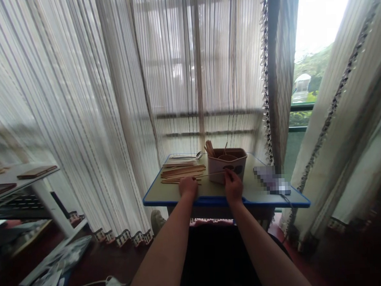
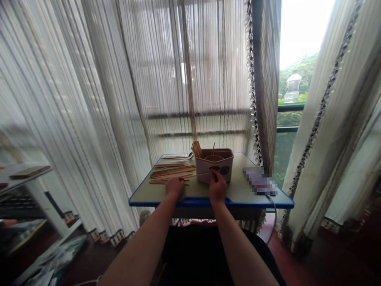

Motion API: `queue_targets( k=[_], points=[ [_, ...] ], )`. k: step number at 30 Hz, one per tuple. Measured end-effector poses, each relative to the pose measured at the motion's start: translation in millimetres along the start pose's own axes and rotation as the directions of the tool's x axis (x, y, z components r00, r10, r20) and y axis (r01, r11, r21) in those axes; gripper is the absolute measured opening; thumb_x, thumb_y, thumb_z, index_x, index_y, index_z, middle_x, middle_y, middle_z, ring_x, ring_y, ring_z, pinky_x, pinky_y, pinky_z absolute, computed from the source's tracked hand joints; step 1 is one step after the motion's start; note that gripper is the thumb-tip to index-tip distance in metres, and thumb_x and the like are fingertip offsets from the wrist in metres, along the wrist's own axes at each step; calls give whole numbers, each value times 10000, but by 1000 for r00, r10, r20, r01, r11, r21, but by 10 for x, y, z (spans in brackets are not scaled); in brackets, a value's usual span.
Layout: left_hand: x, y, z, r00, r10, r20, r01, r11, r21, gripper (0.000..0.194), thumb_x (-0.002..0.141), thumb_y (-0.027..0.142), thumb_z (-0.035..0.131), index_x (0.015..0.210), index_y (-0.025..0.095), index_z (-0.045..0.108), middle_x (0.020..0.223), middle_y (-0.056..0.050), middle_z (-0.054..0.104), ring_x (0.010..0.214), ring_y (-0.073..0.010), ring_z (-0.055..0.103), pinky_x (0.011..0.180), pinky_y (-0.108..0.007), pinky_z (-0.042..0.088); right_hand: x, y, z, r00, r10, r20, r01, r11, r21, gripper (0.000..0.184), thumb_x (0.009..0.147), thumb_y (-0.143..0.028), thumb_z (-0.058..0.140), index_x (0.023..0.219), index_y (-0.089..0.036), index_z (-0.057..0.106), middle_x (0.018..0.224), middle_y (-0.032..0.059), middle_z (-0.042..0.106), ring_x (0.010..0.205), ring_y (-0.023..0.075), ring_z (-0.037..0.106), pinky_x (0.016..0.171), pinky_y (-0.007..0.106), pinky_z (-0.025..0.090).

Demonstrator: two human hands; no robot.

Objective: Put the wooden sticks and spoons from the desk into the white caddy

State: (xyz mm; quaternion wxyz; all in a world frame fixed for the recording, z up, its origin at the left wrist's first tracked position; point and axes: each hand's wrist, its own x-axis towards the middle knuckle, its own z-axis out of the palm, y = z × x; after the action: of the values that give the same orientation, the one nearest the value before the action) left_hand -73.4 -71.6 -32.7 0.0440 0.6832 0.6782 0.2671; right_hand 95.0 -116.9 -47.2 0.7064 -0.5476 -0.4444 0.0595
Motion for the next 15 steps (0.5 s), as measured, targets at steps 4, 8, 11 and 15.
queue_targets(
  k=[4,8,11,15],
  points=[
    [-15,10,-21,1000,-8,-4,8,1000,6,268,771,308,476,924,269,692,942,-59,676,928,-212,581,795,-293,425,-37,-55,-28,999,-23,-37,22,999,-28,397,796,-442,441,958,-135,634,775,87,645,584,152,559,578,277,439],
    [-7,19,-20,1000,-1,-28,1,1000,1,273,777,318,466,909,256,697,919,-74,677,910,-225,586,785,-312,430,94,-325,-149,985,-87,-148,85,996,-20,378,801,-429,454,1006,-140,587,818,93,636,644,162,572,584,280,453],
    [-2,20,-24,1000,-13,-29,13,1000,5,277,779,326,463,895,244,700,904,-80,679,900,-226,590,781,-312,433,353,-693,-324,958,-208,-199,204,978,-42,329,801,-424,475,952,-153,587,797,71,626,643,147,564,603,279,457],
    [-13,13,-35,999,-13,-29,13,1000,-3,296,785,334,445,900,234,699,902,-86,677,895,-230,592,777,-314,433,769,-1174,-582,871,-368,-324,367,928,-66,320,822,-409,465,990,-154,560,820,53,609,595,109,526,573,260,437]
  ],
)
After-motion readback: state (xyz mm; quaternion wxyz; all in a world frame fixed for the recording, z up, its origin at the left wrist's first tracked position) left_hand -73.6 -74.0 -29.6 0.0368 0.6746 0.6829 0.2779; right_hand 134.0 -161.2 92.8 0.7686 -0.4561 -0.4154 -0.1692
